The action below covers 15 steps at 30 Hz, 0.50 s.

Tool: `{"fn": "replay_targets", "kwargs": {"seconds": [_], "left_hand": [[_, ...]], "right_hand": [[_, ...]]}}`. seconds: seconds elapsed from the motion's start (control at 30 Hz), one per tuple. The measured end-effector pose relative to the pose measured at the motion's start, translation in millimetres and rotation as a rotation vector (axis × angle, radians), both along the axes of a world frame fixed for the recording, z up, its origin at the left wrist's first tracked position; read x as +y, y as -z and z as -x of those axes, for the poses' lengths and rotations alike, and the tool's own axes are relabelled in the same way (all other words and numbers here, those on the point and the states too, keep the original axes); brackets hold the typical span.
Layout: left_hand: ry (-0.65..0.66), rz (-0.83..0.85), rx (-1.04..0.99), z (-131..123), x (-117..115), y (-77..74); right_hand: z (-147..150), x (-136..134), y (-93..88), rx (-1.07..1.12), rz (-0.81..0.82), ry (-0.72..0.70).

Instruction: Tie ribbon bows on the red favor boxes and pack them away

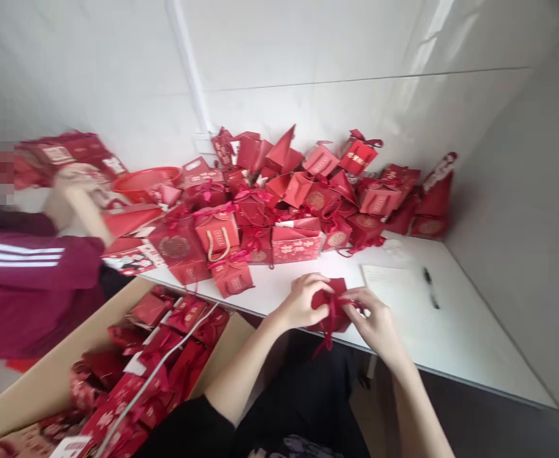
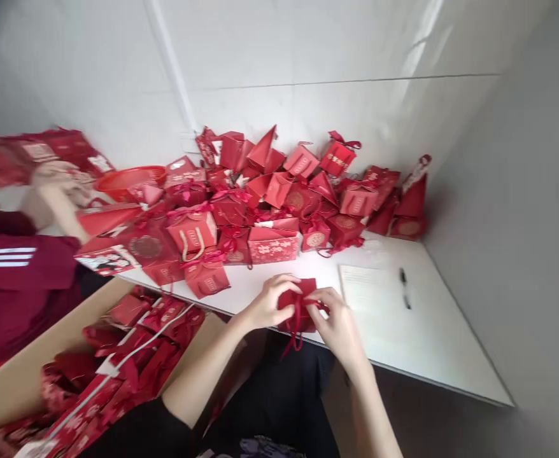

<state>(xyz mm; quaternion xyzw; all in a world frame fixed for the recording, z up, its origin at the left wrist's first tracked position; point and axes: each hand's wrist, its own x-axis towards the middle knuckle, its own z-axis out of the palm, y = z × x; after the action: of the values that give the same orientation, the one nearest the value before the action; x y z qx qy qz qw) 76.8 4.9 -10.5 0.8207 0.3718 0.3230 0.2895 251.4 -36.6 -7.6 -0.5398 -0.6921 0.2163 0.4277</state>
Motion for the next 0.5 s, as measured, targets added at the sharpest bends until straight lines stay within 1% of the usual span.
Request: {"fn": "replay_targets", "kwargs": {"seconds": [0.1,0.17,0.2,0.23,0.27,0.3,0.33,0.37,0.4,0.43,0.5], "left_hand": [[-0.013,-0.012,-0.019,-2,5,4.7],[-0.038,-0.011,-0.046,-5,8,7.7],[-0.051,-0.007,-0.057,-7,9,8.8],[-0.059,0.001,-0.064,-8,10,9.4],[-0.065,0.010,-0.069,-10,11,9.7],[-0.069,0.020,-0.073,-11,11,9.5],[-0.068,0.030,-0.078,-11,11,9.1],[-0.065,0.041,-0.088,-11,11,8.4],[-0.058,0.050,-0.106,-11,11,7.5],[-0.047,0.058,-0.128,-11,11,6.7],[-0.013,0.062,-0.173,-9,12,5.1]], "right_hand": [[2,-12,-25.1,0.081,0.111,-0.034],[4,-23,-44.1,0.084,0.121,-0.092],[5,-29,-52.9,0.058,0.121,-0.175],[5,-34,-60.4,0.031,0.124,-0.310],[4,-37,-65.9,0.018,0.145,-0.486],[2,-39,-69.0,0.035,0.174,-0.664],[-2,-38,-69.4,0.082,0.201,-0.800],[-7,-36,-67.3,0.148,0.220,-0.849],[-12,-31,-62.9,0.206,0.223,-0.789],[-16,-25,-56.7,0.233,0.207,-0.635],[-22,-11,-41.9,0.134,0.155,-0.234]]}}
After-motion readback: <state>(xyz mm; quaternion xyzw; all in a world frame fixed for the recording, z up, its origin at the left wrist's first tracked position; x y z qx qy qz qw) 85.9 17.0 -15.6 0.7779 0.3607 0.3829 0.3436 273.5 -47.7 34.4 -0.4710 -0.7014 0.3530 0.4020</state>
